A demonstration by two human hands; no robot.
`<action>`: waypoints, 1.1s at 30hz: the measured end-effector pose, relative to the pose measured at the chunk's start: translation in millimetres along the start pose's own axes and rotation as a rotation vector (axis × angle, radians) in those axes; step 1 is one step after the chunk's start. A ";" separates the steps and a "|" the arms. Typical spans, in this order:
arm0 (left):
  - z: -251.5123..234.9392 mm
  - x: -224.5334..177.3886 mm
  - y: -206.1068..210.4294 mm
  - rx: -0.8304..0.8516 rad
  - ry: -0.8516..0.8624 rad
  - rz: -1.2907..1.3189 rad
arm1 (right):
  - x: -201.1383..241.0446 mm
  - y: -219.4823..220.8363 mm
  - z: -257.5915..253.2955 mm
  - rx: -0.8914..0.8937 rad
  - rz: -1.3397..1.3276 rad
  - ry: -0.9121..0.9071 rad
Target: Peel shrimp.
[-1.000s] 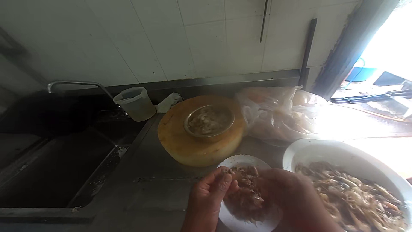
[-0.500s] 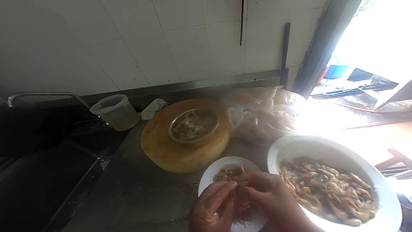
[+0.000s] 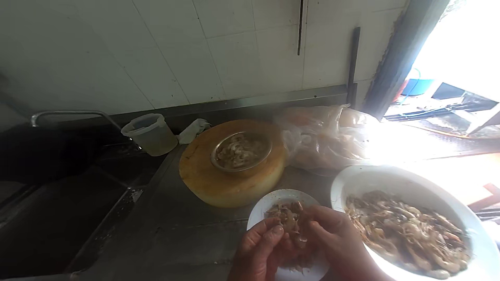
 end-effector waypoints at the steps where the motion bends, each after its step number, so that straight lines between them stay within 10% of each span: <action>1: 0.2 -3.6 -2.4 -0.007 0.028 -0.058 | -1.2 -1.2 -0.2 -0.015 0.176 -0.011; 4: 2.5 -19.5 -9.9 -0.001 0.175 -0.490 | -2.1 0.2 -2.9 0.048 0.594 0.024; 11: 4.2 -28.5 -7.2 0.027 0.397 -1.106 | 17.6 11.4 -14.6 0.264 0.353 -0.105; 26: -0.3 -11.1 -11.2 0.169 0.036 -0.362 | 20.6 -1.8 -15.8 0.156 -0.132 -0.186; 33: 0.4 -7.9 -15.1 0.057 0.148 -0.347 | 11.9 1.3 -13.1 0.090 -0.198 -0.186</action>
Point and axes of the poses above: each hand's wrist, its own z-axis away from the middle knuckle, its own y-axis out of the palm, x = y × z, the point moved 6 cm from there along -z, towards the middle knuckle, and after that the axes turned 12 degrees about x, right-handed, at the moved point
